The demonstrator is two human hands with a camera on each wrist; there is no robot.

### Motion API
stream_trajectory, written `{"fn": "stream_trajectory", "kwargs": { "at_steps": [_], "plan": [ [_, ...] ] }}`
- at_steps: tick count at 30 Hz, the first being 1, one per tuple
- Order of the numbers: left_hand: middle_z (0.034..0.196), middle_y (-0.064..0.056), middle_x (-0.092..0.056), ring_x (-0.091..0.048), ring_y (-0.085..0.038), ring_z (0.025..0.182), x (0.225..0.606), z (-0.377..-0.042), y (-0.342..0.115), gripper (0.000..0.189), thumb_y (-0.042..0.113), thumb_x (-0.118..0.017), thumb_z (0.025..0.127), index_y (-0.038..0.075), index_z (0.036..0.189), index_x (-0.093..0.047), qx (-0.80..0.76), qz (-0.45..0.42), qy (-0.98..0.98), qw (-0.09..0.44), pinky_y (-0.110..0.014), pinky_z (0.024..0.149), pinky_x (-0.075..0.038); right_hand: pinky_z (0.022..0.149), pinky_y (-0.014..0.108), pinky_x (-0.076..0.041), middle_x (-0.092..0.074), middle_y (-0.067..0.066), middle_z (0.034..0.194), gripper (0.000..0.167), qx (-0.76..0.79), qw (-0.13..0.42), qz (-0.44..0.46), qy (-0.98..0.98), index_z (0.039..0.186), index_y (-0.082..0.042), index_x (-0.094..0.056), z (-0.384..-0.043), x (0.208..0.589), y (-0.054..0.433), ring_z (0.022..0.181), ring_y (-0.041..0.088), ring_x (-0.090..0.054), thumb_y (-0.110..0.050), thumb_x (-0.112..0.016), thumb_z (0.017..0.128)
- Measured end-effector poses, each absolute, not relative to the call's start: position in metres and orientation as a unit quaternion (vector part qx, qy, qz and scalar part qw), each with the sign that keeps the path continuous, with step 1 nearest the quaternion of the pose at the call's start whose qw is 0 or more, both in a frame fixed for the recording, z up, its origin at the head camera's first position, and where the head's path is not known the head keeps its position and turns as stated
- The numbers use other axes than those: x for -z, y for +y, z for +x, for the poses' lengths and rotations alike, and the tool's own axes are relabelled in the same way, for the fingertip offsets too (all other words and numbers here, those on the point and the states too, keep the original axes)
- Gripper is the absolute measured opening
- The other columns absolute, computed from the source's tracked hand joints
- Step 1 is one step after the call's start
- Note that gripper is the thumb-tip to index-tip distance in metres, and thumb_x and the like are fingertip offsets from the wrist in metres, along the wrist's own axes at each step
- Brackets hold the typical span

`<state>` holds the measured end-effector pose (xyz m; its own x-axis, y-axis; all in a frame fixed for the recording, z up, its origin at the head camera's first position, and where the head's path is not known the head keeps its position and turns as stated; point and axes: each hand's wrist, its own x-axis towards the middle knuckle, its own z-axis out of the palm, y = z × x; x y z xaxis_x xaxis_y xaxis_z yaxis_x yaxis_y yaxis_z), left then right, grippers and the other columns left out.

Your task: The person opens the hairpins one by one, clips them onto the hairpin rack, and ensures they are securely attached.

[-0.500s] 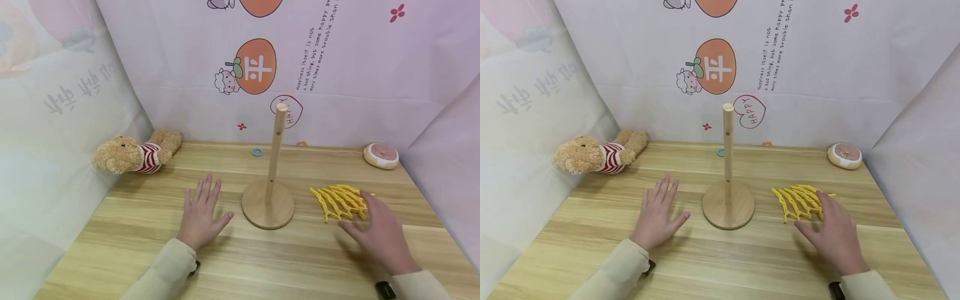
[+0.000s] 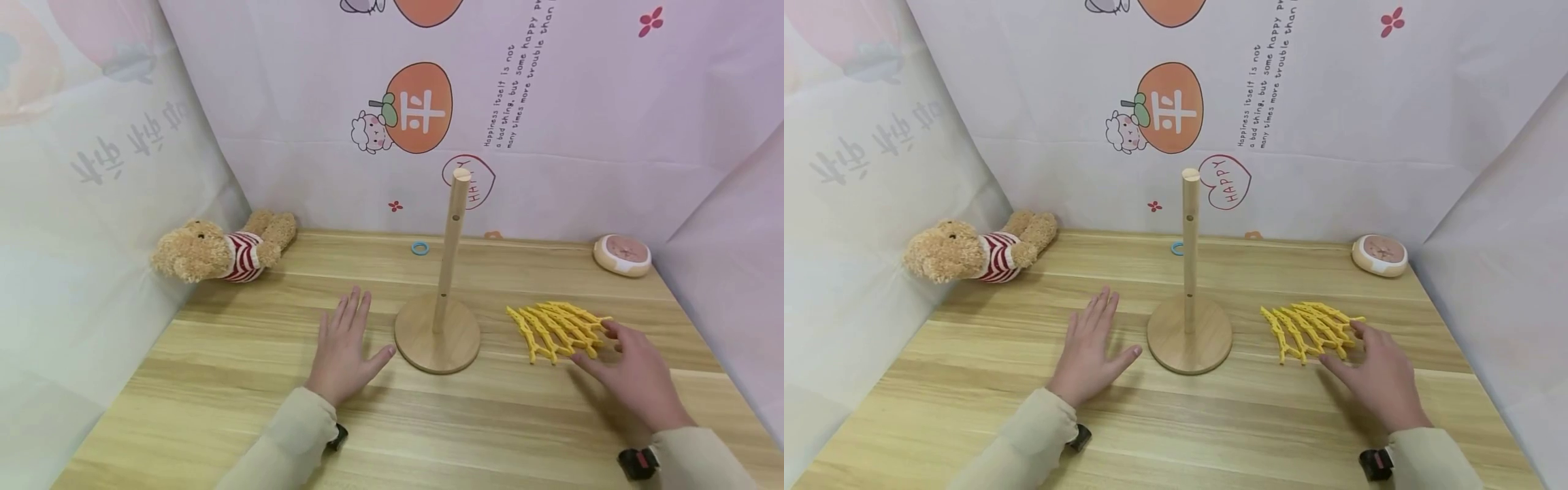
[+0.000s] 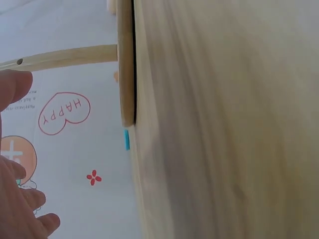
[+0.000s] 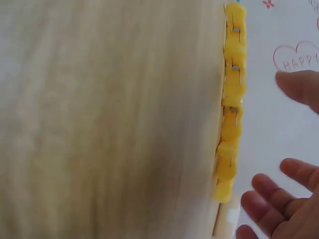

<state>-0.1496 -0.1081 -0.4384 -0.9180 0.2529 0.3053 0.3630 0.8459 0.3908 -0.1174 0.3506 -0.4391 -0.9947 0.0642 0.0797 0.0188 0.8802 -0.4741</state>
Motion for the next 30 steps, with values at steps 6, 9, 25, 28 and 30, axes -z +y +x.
{"fn": "stream_trajectory", "kwargs": {
  "at_steps": [6, 9, 25, 28, 30],
  "plan": [
    [0.167, -0.011, -0.018, -0.018, -0.033, 0.152, 0.443, -0.155, -0.1, 0.099, 0.057, -0.068, 0.089, 0.012, 0.162, -0.018, 0.23, -0.155, -0.955, 0.106, -0.066, 0.117, -0.01, 0.086, 0.07, -0.04, -0.046, 0.041, 0.132, 0.103, -0.247, -0.009, -0.037, -0.968, 0.145, 0.018, -0.031, -0.123, 0.445, 0.366, 0.112, 0.056, -0.049, -0.061, -0.066, 0.09],
    [0.167, -0.011, -0.019, -0.02, -0.034, 0.151, 0.446, -0.158, -0.097, 0.099, 0.056, -0.068, 0.089, 0.012, 0.162, -0.018, 0.238, -0.155, -0.954, 0.093, -0.066, 0.117, -0.011, 0.087, 0.067, -0.042, -0.047, 0.039, 0.132, 0.103, -0.262, -0.026, -0.04, -0.964, 0.145, 0.018, -0.032, -0.126, 0.449, 0.372, 0.112, 0.053, -0.05, -0.062, -0.066, 0.089],
    [0.167, -0.011, -0.017, -0.016, -0.031, 0.153, 0.458, -0.166, -0.076, 0.106, 0.057, -0.073, 0.085, 0.006, 0.161, -0.019, 0.311, -0.157, -0.937, -0.011, -0.056, 0.121, -0.008, 0.087, 0.062, -0.043, -0.056, 0.036, 0.127, 0.079, -0.284, -0.038, -0.047, -0.957, 0.133, 0.011, -0.053, -0.137, 0.453, 0.383, 0.112, 0.05, -0.054, -0.055, -0.066, 0.092],
    [0.166, -0.011, -0.019, -0.017, -0.03, 0.153, 0.463, -0.169, -0.073, 0.107, 0.057, -0.074, 0.084, 0.005, 0.16, -0.019, 0.326, -0.151, -0.933, -0.036, -0.051, 0.122, -0.009, 0.087, 0.062, -0.043, -0.055, 0.036, 0.13, 0.079, -0.293, -0.044, -0.057, -0.953, 0.134, 0.009, -0.054, -0.135, 0.451, 0.383, 0.113, 0.05, -0.054, -0.057, -0.065, 0.093],
    [0.166, -0.011, -0.019, -0.017, -0.029, 0.153, 0.465, -0.171, -0.071, 0.108, 0.057, -0.074, 0.084, 0.005, 0.16, -0.018, 0.329, -0.147, -0.931, -0.051, -0.049, 0.122, -0.008, 0.086, 0.062, -0.043, -0.056, 0.035, 0.129, 0.079, -0.297, -0.045, -0.067, -0.951, 0.134, 0.008, -0.054, -0.133, 0.449, 0.384, 0.112, 0.049, -0.055, -0.058, -0.064, 0.092]
  ]
}}
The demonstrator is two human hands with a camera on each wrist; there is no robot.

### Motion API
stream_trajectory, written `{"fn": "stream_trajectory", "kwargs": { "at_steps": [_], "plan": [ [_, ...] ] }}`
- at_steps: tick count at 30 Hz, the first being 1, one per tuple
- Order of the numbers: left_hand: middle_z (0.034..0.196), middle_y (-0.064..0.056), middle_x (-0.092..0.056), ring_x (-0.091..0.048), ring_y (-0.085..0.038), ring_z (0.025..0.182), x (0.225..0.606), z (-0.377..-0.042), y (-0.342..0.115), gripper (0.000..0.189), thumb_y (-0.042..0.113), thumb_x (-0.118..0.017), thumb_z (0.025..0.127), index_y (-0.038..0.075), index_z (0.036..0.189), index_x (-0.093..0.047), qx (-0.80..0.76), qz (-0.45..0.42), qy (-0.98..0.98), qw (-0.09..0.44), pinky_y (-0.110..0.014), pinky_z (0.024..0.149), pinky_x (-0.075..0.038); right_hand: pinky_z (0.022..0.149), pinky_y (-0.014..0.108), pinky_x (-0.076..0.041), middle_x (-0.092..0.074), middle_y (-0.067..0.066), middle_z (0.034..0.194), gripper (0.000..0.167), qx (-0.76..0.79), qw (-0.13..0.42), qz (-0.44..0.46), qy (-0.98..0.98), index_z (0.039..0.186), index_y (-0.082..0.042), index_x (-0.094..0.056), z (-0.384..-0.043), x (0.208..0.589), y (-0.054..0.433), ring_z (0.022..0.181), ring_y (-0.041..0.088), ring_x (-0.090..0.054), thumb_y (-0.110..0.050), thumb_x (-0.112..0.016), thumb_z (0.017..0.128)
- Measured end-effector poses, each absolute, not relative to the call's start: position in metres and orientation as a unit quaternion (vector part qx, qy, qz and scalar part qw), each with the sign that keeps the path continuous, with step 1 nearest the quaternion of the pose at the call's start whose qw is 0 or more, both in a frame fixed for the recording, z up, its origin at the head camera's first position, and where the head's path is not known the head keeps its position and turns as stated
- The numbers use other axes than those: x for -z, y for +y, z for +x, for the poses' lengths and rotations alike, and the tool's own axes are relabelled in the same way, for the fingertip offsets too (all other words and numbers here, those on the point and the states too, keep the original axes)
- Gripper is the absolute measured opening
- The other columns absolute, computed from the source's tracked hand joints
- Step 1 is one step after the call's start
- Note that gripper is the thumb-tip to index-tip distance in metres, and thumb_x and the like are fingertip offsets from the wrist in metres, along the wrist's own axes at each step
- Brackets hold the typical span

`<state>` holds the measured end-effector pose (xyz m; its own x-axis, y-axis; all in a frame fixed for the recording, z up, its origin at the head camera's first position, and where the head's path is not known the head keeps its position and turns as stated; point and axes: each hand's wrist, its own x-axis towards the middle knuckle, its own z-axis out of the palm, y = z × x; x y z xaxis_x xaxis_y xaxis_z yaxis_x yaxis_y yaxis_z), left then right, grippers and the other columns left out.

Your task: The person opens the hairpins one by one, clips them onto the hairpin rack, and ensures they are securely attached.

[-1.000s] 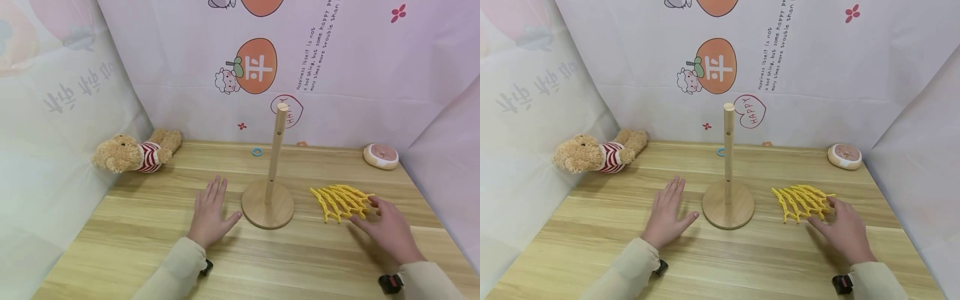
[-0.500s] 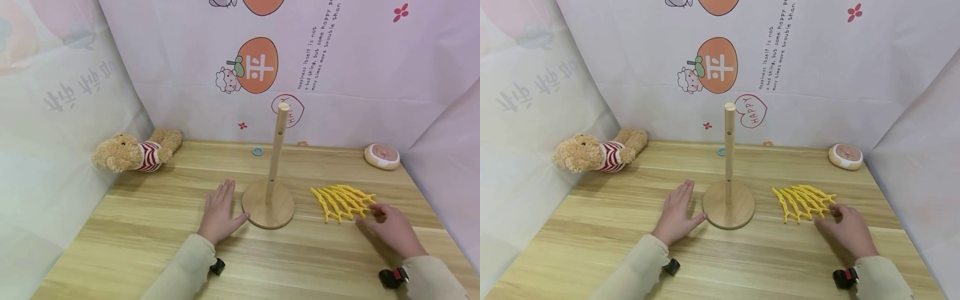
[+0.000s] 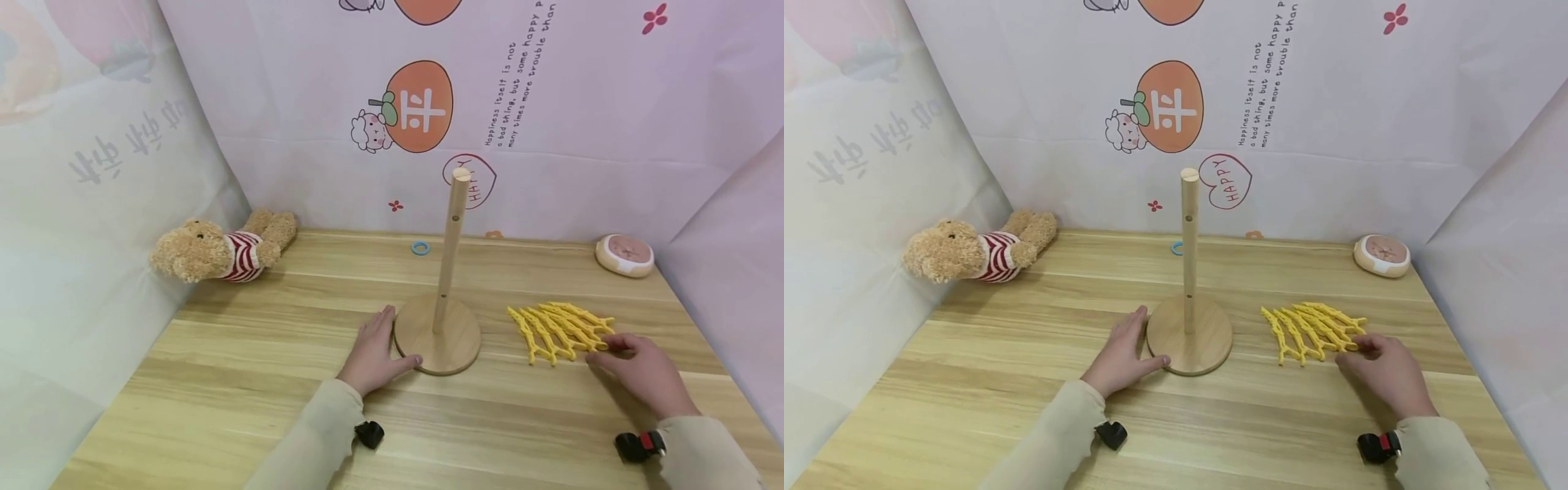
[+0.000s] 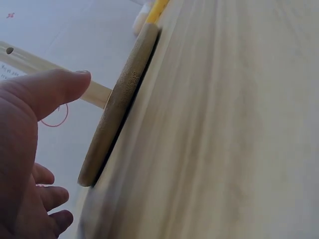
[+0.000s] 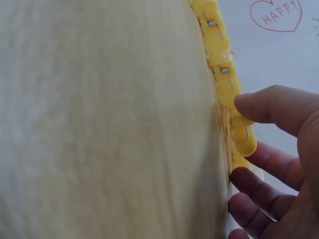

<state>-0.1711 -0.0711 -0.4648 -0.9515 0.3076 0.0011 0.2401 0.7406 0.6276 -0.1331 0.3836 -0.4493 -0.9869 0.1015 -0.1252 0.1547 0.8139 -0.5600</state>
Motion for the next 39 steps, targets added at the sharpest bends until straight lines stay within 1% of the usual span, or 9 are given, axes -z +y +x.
{"fn": "stream_trajectory", "kwargs": {
  "at_steps": [7, 9, 12, 15, 18, 22, 29, 33, 39],
  "plan": [
    [0.163, -0.013, -0.027, -0.02, -0.03, 0.152, 0.466, -0.175, -0.066, 0.106, 0.057, -0.076, 0.083, 0.005, 0.159, -0.024, -0.327, 0.147, 0.931, 0.069, -0.052, 0.122, -0.006, 0.083, 0.059, -0.044, -0.061, 0.033, 0.125, 0.078, 0.31, 0.015, 0.092, 0.946, 0.137, 0.007, -0.052, -0.128, 0.448, 0.382, 0.108, 0.047, -0.059, -0.057, -0.064, 0.093],
    [0.163, -0.012, -0.028, -0.02, -0.031, 0.152, 0.466, -0.176, -0.066, 0.104, 0.057, -0.076, 0.083, 0.005, 0.158, -0.026, -0.324, 0.15, 0.932, 0.068, -0.053, 0.122, -0.006, 0.081, 0.054, -0.045, -0.061, 0.031, 0.125, 0.078, 0.312, 0.002, 0.101, 0.945, 0.137, 0.006, -0.053, -0.126, 0.447, 0.381, 0.105, 0.043, -0.06, -0.057, -0.064, 0.093],
    [0.163, -0.011, -0.029, -0.019, -0.031, 0.152, 0.467, -0.177, -0.066, 0.101, 0.057, -0.075, 0.084, 0.005, 0.157, -0.03, -0.314, 0.155, 0.934, 0.067, -0.054, 0.122, -0.005, 0.075, 0.038, -0.047, -0.064, 0.026, 0.122, 0.074, 0.313, -0.024, 0.114, 0.942, 0.135, 0.004, -0.056, -0.125, 0.446, 0.378, 0.094, 0.021, -0.063, -0.056, -0.065, 0.093],
    [0.163, -0.009, -0.028, -0.018, -0.03, 0.152, 0.466, -0.178, -0.066, 0.099, 0.057, -0.074, 0.084, 0.005, 0.156, -0.033, -0.306, 0.159, 0.936, 0.069, -0.054, 0.122, -0.004, 0.064, 0.021, -0.045, -0.068, 0.02, 0.115, 0.066, 0.325, -0.054, 0.112, 0.937, 0.131, 0.003, -0.06, -0.124, 0.444, 0.374, 0.082, -0.003, -0.054, -0.05, -0.069, 0.092],
    [0.163, -0.009, -0.028, -0.018, -0.03, 0.152, 0.465, -0.178, -0.067, 0.099, 0.057, -0.075, 0.084, 0.004, 0.156, -0.033, -0.306, 0.158, 0.936, 0.071, -0.054, 0.122, -0.003, 0.06, 0.015, -0.045, -0.07, 0.017, 0.109, 0.058, 0.337, -0.081, 0.096, 0.933, 0.125, 0.003, -0.065, -0.123, 0.443, 0.367, 0.075, -0.012, -0.049, -0.043, -0.073, 0.091],
    [0.164, -0.008, -0.028, -0.018, -0.029, 0.153, 0.465, -0.178, -0.067, 0.099, 0.057, -0.076, 0.083, 0.005, 0.156, -0.033, -0.304, 0.156, 0.937, 0.073, -0.053, 0.122, -0.003, 0.061, 0.013, -0.044, -0.072, 0.014, 0.103, 0.049, 0.328, -0.104, 0.07, 0.936, 0.117, 0.002, -0.069, -0.125, 0.442, 0.355, 0.074, -0.01, -0.052, -0.038, -0.077, 0.089],
    [0.164, -0.007, -0.028, -0.018, -0.028, 0.152, 0.465, -0.179, -0.067, 0.1, 0.057, -0.077, 0.082, 0.006, 0.156, -0.034, -0.307, 0.156, 0.936, 0.073, -0.053, 0.122, -0.002, 0.057, 0.018, -0.042, -0.07, 0.008, 0.09, 0.038, 0.318, -0.113, 0.04, 0.94, 0.108, -0.001, -0.073, -0.126, 0.442, 0.337, 0.07, 0.0, -0.052, -0.033, -0.08, 0.088],
    [0.164, -0.007, -0.028, -0.018, -0.028, 0.153, 0.467, -0.179, -0.067, 0.1, 0.057, -0.077, 0.082, 0.006, 0.156, -0.033, -0.306, 0.156, 0.936, 0.072, -0.053, 0.122, -0.002, 0.056, 0.021, -0.04, -0.065, 0.005, 0.083, 0.035, 0.316, -0.117, 0.026, 0.941, 0.108, -0.004, -0.074, -0.127, 0.44, 0.325, 0.068, 0.005, -0.05, -0.031, -0.081, 0.086],
    [0.163, -0.007, -0.029, -0.018, -0.028, 0.153, 0.466, -0.179, -0.067, 0.1, 0.056, -0.077, 0.082, 0.006, 0.156, -0.034, -0.305, 0.156, 0.937, 0.073, -0.053, 0.121, -0.002, 0.057, 0.022, -0.04, -0.063, 0.004, 0.083, 0.034, 0.321, -0.114, 0.002, 0.94, 0.109, -0.005, -0.074, -0.128, 0.441, 0.309, 0.07, 0.008, -0.049, -0.03, -0.081, 0.086]
  ]
}}
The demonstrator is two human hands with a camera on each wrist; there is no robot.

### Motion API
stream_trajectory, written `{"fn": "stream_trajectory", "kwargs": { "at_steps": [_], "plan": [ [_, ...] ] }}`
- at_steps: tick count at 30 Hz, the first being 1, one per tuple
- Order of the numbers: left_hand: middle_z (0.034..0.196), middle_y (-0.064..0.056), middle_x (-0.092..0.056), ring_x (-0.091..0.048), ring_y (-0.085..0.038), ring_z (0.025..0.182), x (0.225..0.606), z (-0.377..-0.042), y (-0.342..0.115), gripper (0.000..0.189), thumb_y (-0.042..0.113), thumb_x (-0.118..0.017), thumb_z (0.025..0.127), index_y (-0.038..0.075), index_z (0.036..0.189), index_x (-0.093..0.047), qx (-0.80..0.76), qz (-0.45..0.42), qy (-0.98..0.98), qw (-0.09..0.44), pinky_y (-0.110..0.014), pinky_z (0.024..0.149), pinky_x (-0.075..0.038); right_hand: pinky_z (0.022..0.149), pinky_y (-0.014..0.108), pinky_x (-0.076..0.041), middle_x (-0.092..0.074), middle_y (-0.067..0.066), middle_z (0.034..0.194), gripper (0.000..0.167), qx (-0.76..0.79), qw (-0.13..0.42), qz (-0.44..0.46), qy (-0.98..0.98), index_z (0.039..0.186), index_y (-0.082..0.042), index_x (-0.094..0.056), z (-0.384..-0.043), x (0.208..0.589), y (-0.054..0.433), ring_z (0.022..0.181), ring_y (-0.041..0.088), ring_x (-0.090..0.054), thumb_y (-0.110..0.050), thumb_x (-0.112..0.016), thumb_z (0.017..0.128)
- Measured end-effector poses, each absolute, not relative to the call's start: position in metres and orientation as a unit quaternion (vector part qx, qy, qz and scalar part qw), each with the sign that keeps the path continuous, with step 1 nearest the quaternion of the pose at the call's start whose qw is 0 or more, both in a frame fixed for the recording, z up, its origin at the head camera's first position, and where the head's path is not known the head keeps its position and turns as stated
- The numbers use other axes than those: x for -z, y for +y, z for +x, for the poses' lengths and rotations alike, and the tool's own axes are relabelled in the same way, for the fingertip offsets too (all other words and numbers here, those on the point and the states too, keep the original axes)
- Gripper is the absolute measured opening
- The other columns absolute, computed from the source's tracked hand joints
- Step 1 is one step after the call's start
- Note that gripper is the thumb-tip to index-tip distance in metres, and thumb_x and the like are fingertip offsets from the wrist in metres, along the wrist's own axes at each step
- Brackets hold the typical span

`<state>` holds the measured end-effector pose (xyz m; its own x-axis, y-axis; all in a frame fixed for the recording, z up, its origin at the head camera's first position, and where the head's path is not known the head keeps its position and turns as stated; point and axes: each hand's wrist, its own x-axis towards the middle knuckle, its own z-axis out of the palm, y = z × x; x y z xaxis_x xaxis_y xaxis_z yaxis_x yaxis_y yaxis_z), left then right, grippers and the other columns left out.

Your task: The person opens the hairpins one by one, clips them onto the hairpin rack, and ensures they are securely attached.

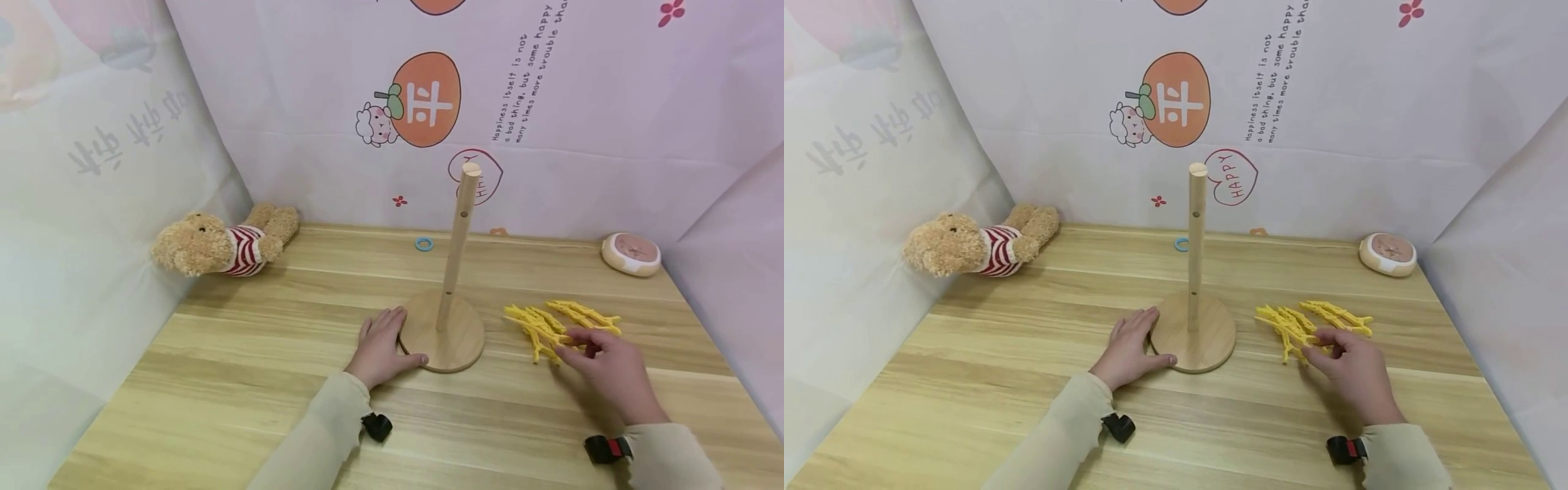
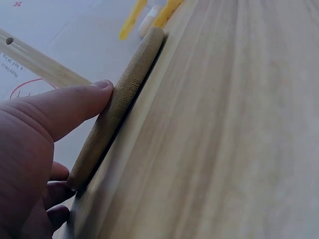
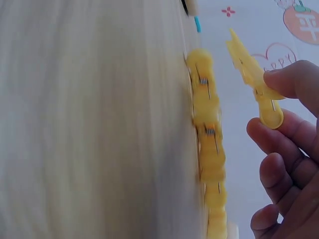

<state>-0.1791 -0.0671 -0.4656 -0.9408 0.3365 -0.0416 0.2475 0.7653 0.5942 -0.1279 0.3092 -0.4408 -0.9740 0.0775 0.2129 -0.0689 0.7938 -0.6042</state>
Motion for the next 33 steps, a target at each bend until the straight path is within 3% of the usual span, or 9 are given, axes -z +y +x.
{"fn": "stream_trajectory", "kwargs": {
  "at_steps": [9, 33],
  "plan": [
    [0.164, -0.006, -0.027, -0.016, -0.028, 0.153, 0.463, -0.18, -0.067, 0.098, 0.056, -0.075, 0.084, 0.007, 0.157, -0.032, -0.295, 0.164, 0.938, 0.082, -0.055, 0.121, -0.001, 0.054, 0.022, -0.038, -0.061, 0.0, 0.076, 0.026, -0.322, 0.145, 0.046, -0.935, 0.099, -0.007, -0.076, -0.132, 0.442, 0.285, 0.066, 0.006, -0.047, -0.025, -0.085, 0.083],
    [0.165, -0.004, -0.026, -0.016, -0.026, 0.153, 0.466, -0.182, -0.068, 0.098, 0.058, -0.074, 0.084, 0.01, 0.158, -0.031, -0.285, 0.169, 0.94, 0.086, -0.056, 0.12, -0.002, 0.056, 0.027, -0.039, -0.058, 0.001, 0.075, 0.027, -0.346, 0.073, 0.052, -0.934, 0.1, -0.012, -0.075, -0.144, 0.445, 0.24, 0.068, 0.017, -0.048, -0.035, -0.081, 0.086]
  ]
}}
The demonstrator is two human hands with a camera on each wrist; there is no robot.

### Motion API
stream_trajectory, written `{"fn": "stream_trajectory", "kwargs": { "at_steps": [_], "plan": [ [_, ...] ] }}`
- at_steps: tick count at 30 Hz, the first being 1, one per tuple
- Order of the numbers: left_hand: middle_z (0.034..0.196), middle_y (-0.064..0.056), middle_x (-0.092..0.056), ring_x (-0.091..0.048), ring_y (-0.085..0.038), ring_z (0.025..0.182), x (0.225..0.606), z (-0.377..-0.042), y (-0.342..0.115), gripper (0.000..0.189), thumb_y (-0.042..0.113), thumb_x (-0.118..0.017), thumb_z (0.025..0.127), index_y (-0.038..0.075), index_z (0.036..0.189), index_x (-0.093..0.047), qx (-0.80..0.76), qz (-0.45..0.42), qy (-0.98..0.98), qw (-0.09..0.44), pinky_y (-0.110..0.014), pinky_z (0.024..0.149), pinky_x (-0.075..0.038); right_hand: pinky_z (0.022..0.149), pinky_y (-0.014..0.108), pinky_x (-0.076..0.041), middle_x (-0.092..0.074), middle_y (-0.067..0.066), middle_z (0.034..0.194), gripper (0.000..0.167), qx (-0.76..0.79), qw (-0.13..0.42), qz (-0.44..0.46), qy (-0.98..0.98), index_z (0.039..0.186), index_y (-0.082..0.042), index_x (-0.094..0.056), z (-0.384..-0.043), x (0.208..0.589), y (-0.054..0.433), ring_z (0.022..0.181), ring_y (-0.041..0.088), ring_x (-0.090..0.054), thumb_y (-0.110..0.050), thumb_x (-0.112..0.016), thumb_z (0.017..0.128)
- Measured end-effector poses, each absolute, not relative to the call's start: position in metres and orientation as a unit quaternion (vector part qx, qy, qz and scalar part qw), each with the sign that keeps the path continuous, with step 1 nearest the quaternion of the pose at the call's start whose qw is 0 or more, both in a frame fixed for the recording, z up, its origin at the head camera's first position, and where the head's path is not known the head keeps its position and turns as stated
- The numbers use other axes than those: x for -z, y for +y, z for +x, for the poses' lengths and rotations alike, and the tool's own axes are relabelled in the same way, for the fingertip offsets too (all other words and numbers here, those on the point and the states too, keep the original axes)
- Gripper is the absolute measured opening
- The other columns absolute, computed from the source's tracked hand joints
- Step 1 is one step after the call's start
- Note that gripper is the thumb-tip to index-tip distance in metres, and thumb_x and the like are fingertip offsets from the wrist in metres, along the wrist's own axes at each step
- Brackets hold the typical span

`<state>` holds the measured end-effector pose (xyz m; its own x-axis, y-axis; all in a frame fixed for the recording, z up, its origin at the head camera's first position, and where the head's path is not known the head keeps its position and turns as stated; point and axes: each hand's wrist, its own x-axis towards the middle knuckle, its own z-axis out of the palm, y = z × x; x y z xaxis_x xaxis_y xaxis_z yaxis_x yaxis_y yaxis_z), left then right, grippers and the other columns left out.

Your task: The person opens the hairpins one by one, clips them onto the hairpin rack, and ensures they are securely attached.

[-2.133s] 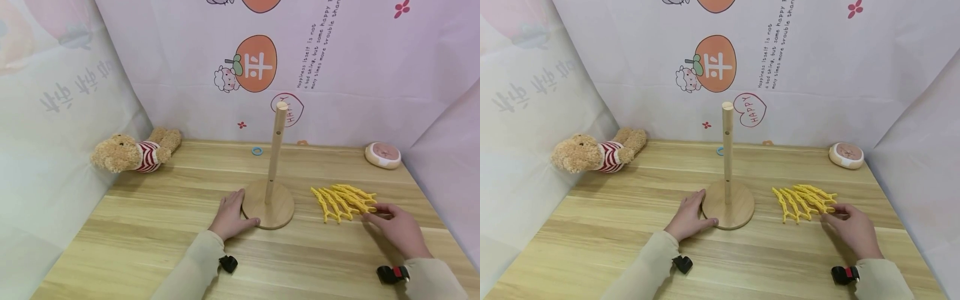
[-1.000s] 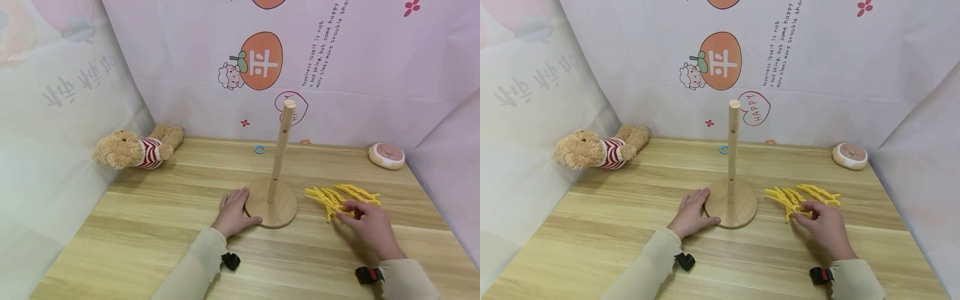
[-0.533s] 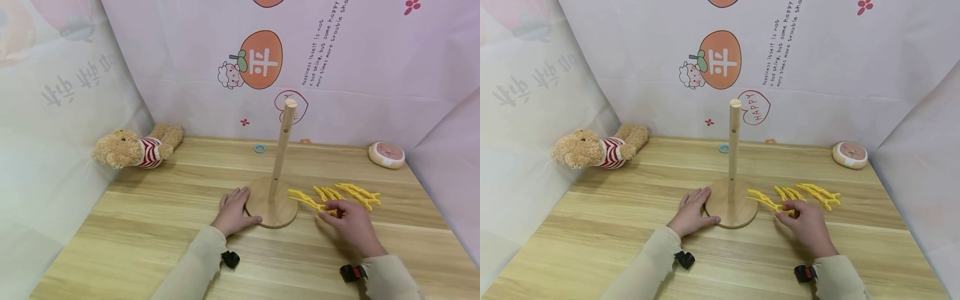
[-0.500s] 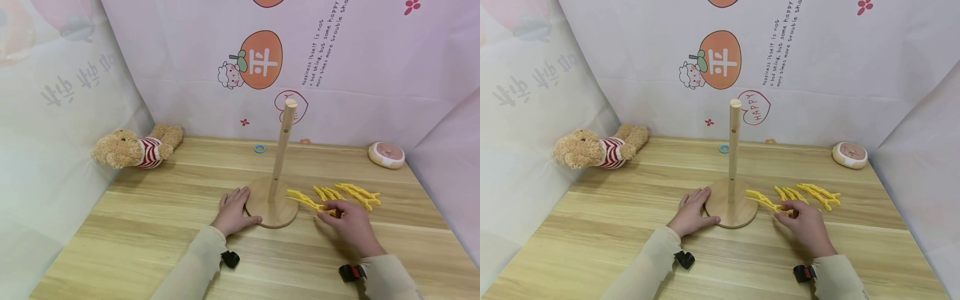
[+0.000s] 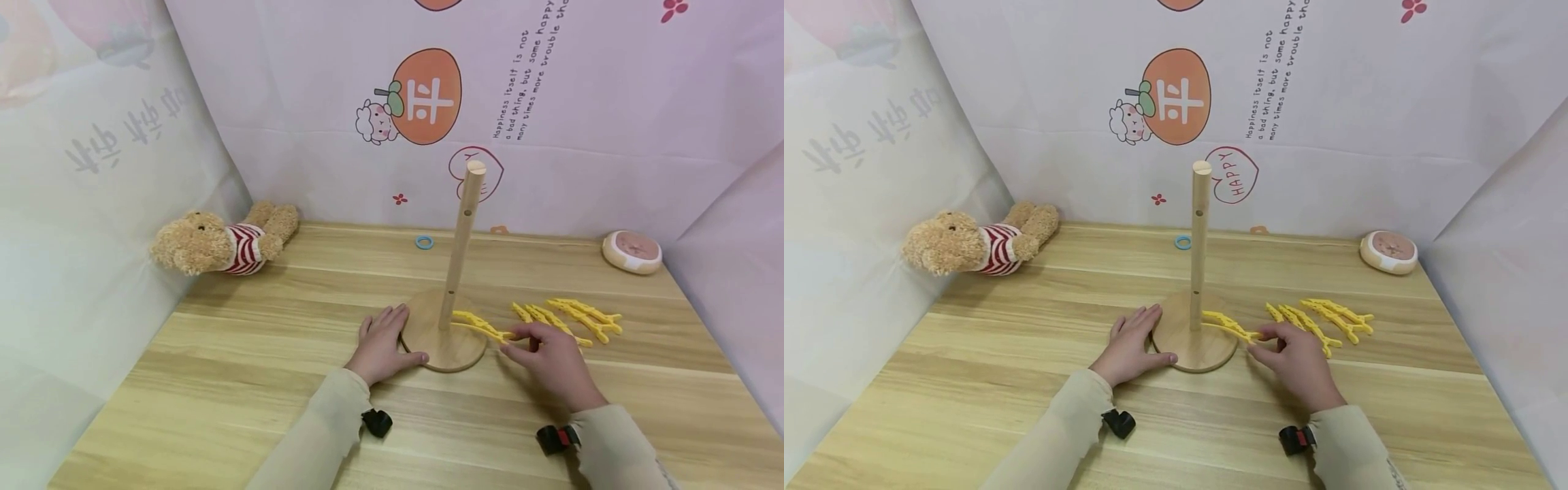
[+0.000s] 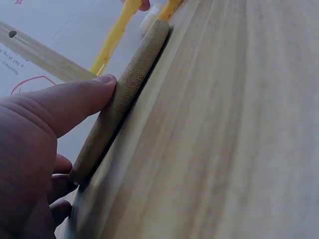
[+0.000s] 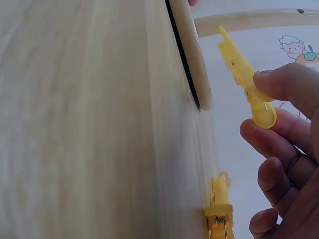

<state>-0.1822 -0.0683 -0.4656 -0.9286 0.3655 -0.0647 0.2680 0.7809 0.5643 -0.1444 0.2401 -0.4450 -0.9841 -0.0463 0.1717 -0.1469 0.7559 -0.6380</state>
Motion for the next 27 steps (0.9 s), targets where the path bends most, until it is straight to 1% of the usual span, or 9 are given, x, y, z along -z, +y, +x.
{"fn": "stream_trajectory", "kwargs": {
  "at_steps": [10, 16, 21, 27],
  "plan": [
    [0.165, -0.004, -0.026, -0.016, -0.026, 0.153, 0.465, -0.183, -0.069, 0.098, 0.057, -0.075, 0.084, 0.01, 0.158, -0.032, -0.285, 0.167, 0.94, 0.085, -0.057, 0.12, -0.002, 0.058, 0.027, -0.041, -0.061, -0.001, 0.077, 0.026, -0.339, 0.071, 0.063, -0.936, 0.101, -0.011, -0.076, -0.149, 0.449, 0.231, 0.069, 0.017, -0.05, -0.028, -0.084, 0.083],
    [0.165, -0.004, -0.027, -0.016, -0.027, 0.153, 0.466, -0.183, -0.07, 0.098, 0.058, -0.075, 0.084, 0.009, 0.158, -0.032, -0.283, 0.166, 0.941, 0.083, -0.057, 0.12, -0.002, 0.061, 0.028, -0.044, -0.069, -0.001, 0.086, 0.028, -0.336, 0.054, 0.06, -0.938, 0.104, -0.011, -0.077, -0.152, 0.449, 0.225, 0.071, 0.015, -0.054, -0.03, -0.083, 0.084],
    [0.164, -0.004, -0.027, -0.017, -0.027, 0.153, 0.466, -0.183, -0.07, 0.098, 0.058, -0.075, 0.084, 0.009, 0.157, -0.033, -0.285, 0.166, 0.94, 0.085, -0.057, 0.12, -0.003, 0.061, 0.028, -0.045, -0.07, -0.001, 0.087, 0.028, -0.341, 0.04, 0.055, -0.938, 0.106, -0.011, -0.077, -0.153, 0.45, 0.222, 0.072, 0.016, -0.054, -0.029, -0.082, 0.085],
    [0.165, -0.004, -0.027, -0.016, -0.027, 0.153, 0.464, -0.182, -0.068, 0.097, 0.057, -0.075, 0.084, 0.009, 0.157, -0.033, -0.287, 0.168, 0.939, 0.088, -0.057, 0.12, -0.002, 0.063, 0.029, -0.045, -0.071, -0.001, 0.091, 0.031, -0.348, 0.039, 0.06, -0.935, 0.11, -0.011, -0.077, -0.154, 0.451, 0.218, 0.073, 0.016, -0.055, -0.029, -0.082, 0.085]
  ]
}}
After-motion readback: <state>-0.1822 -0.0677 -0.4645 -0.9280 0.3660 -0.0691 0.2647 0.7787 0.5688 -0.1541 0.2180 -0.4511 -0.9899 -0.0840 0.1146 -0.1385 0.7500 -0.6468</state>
